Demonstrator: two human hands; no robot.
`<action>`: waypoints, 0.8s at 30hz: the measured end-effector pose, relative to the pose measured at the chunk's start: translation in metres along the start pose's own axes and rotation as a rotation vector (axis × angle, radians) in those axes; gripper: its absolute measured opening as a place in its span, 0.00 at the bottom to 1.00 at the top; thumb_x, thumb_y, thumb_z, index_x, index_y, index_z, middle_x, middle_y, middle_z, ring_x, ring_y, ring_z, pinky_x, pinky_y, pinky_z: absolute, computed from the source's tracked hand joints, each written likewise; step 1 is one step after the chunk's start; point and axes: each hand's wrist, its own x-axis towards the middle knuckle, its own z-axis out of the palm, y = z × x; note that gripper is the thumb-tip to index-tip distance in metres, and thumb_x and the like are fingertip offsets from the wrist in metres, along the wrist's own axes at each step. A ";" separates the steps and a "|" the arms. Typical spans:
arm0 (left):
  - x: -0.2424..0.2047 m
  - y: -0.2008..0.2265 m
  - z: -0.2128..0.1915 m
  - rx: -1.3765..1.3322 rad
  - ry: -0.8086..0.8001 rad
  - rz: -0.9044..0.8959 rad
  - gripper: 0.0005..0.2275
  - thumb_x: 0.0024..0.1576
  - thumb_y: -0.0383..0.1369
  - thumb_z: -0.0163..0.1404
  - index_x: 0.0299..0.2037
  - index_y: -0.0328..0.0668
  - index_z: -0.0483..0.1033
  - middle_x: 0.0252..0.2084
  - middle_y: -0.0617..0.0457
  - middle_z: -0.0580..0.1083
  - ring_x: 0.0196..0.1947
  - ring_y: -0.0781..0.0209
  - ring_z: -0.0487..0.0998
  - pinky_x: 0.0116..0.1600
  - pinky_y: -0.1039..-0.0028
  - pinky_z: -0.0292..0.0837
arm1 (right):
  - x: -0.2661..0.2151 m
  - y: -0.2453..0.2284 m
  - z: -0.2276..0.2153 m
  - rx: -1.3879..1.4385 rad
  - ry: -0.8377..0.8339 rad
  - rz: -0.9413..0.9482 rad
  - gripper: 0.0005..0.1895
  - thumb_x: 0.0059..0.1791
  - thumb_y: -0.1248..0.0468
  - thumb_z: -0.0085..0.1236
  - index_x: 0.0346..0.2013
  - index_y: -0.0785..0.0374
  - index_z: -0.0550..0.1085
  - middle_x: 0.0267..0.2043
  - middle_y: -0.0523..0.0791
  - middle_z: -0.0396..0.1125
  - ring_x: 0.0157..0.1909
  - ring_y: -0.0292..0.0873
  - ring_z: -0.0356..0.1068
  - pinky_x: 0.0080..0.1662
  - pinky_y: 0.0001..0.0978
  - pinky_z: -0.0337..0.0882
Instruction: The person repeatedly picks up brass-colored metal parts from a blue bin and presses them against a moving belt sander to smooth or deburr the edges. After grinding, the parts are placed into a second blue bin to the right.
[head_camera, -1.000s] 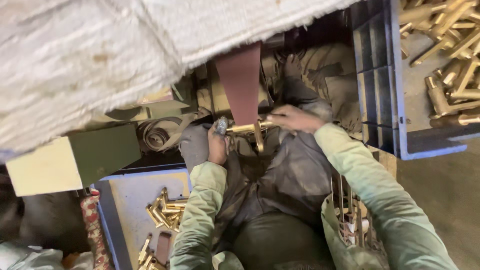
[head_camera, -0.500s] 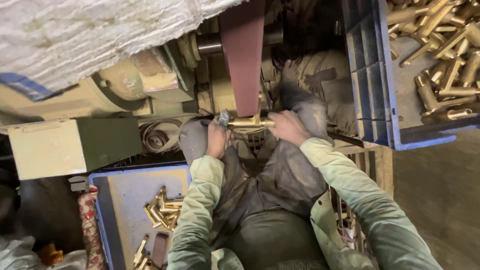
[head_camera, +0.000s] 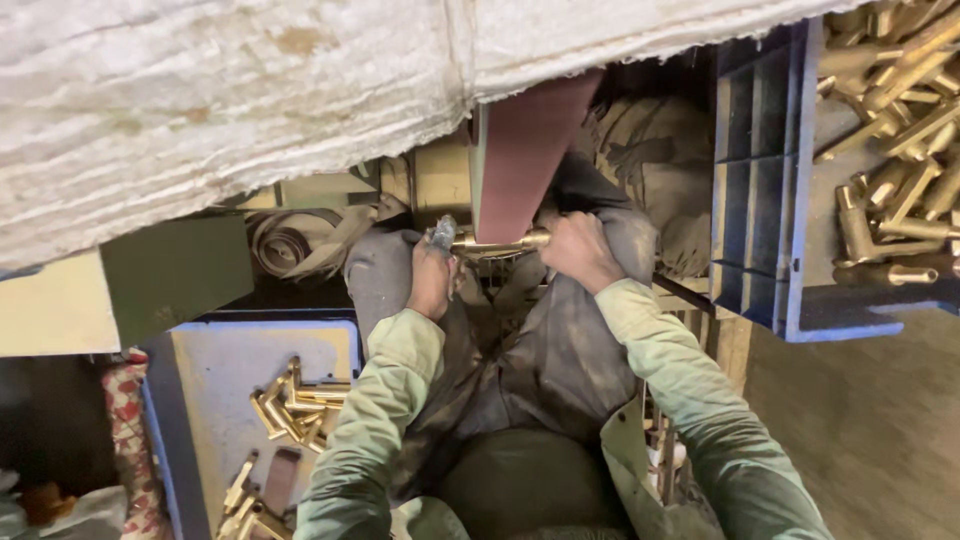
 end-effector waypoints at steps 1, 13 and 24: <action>0.001 -0.002 0.000 -0.011 0.008 -0.002 0.06 0.62 0.32 0.37 0.45 0.50 0.67 0.17 0.58 0.61 0.12 0.66 0.61 0.17 0.72 0.56 | 0.001 0.001 0.001 0.005 0.007 -0.005 0.18 0.38 0.61 0.60 0.42 0.56 0.82 0.30 0.61 0.72 0.35 0.65 0.74 0.44 0.56 0.75; 0.006 0.001 0.024 0.012 -0.008 -0.004 0.13 0.67 0.42 0.36 0.40 0.43 0.67 0.15 0.55 0.61 0.10 0.62 0.60 0.15 0.70 0.55 | -0.006 0.015 -0.004 -0.003 0.030 0.008 0.13 0.41 0.62 0.59 0.39 0.59 0.80 0.31 0.59 0.73 0.36 0.65 0.74 0.44 0.55 0.74; -0.061 0.041 0.011 0.179 -0.209 0.314 0.07 0.66 0.33 0.46 0.51 0.42 0.71 0.26 0.63 0.66 0.17 0.74 0.59 0.22 0.80 0.52 | -0.053 0.003 -0.014 -0.113 0.593 -0.511 0.15 0.35 0.68 0.63 0.34 0.57 0.72 0.34 0.45 0.63 0.39 0.49 0.68 0.40 0.42 0.71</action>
